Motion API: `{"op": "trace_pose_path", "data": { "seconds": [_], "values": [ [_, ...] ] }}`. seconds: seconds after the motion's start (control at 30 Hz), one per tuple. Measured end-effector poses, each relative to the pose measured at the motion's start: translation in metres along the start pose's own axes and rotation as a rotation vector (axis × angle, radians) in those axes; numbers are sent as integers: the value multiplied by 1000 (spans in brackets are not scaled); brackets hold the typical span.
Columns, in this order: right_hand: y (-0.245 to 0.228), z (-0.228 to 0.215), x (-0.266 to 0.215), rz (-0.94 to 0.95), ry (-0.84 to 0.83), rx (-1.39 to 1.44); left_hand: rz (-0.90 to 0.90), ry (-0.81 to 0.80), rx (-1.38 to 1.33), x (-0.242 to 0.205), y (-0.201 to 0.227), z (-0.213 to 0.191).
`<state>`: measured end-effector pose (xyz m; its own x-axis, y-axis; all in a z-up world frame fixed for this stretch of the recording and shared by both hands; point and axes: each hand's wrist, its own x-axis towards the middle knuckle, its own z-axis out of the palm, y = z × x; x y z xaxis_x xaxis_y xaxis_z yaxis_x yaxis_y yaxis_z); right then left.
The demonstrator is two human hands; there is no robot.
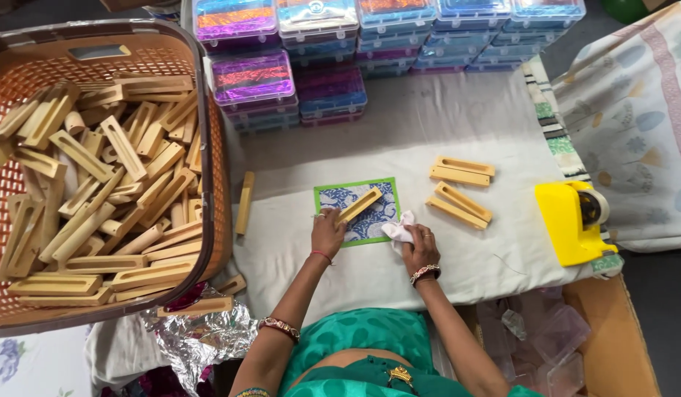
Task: Cleaning wooden blocks with a cloth and then wrapping them in decorative foil.
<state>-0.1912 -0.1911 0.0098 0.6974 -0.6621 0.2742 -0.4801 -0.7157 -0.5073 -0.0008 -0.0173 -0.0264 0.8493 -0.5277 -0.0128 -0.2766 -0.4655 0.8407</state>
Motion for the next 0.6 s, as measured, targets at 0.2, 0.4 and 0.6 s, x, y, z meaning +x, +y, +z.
{"op": "trace_pose_path", "data": {
  "seconds": [0.2, 0.4, 0.6],
  "values": [
    [-34, -22, -10, -256, -8, -114, 22, 54, 218, -20, 31, -28],
    [14, 25, 7, -28, -112, 4, -19, 91, 201, -23, 9, -18],
    [-45, 12, 75, -81, -130, 69, -7, 93, 203, -29, 16, -20]
  ]
}}
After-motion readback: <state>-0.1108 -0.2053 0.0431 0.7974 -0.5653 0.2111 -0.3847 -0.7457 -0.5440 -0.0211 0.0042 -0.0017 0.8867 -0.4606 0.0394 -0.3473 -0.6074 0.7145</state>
